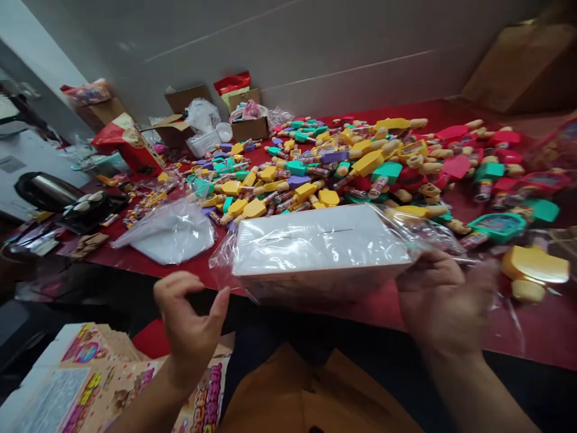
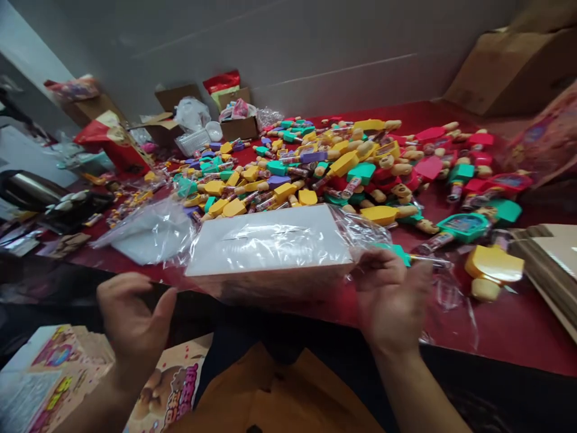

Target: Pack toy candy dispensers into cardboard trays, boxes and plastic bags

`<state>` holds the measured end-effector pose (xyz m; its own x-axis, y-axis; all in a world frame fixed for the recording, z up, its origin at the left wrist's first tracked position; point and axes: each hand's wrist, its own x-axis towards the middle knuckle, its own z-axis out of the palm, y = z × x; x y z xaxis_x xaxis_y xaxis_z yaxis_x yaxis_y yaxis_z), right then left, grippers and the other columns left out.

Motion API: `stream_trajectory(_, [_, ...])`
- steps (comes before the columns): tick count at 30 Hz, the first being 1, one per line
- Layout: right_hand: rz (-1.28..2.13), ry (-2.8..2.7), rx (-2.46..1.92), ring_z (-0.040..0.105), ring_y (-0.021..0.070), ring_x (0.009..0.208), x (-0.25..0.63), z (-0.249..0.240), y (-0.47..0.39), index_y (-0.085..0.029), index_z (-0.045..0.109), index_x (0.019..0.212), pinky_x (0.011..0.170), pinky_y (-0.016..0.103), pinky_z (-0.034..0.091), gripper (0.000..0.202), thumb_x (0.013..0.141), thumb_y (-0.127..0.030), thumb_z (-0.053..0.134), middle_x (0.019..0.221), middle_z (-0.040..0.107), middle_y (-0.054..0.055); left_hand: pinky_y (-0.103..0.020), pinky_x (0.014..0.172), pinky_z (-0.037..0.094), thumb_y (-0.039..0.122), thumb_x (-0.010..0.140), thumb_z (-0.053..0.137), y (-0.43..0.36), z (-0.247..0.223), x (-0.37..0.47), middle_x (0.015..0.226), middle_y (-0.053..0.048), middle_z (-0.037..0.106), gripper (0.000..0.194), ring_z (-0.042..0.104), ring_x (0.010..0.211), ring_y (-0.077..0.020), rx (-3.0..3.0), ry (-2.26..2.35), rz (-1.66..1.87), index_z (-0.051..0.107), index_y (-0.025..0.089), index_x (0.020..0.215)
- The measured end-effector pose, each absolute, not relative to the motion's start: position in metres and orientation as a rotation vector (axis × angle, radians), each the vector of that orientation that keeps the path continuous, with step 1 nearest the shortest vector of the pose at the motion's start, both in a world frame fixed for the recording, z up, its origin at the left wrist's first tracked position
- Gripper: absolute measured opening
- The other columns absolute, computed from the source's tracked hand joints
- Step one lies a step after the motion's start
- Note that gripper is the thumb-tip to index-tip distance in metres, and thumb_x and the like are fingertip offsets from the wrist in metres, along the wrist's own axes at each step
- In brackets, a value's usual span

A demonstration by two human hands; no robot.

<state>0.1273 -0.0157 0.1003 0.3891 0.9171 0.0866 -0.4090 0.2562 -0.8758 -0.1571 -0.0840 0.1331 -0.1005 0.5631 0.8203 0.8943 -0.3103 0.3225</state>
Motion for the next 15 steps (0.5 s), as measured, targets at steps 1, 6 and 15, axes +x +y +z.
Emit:
stream_trajectory(1, [1.023,-0.687,-0.838,0.053,0.0188,0.068,0.126,0.107,-0.018,-0.022,0.055,0.071,0.064,0.033,0.047,0.062,0.058,-0.082,0.055,0.073,0.055,0.004,-0.033,0.080,0.042,0.036,0.071,0.072,-0.082,0.131,-0.158,0.095,-0.003,0.050,0.037,0.052,0.089,-0.0167,-1.768,-1.770,-1.601,0.047,0.021,0.095])
stream_trajectory(6, [0.923,-0.735,-0.853,0.052,0.0128,0.070,0.128,0.121,-0.022,-0.021,0.056,0.072,0.076,0.026,0.044,0.056,0.041,-0.058,0.085,0.074,0.054,-0.001,-0.027,0.072,0.048,0.042,0.060,0.079,-0.069,0.128,-0.164,0.084,-0.003,0.063,0.050,0.061,0.078,-0.0151,-1.900,-2.511,-2.521,0.055,0.016,0.095])
stream_trajectory(15, [1.198,-0.726,-0.807,0.057,0.0181,0.092,0.108,0.107,0.006,-0.022,0.055,0.092,0.088,0.035,0.043,0.034,0.065,-0.033,0.072,0.097,0.059,0.001,-0.029,0.076,0.052,0.047,0.061,0.077,-0.039,0.125,-0.143,0.091,-0.001,0.067,0.043,0.062,0.085,-0.0163,-1.653,-2.294,-3.030,0.062,0.021,0.092])
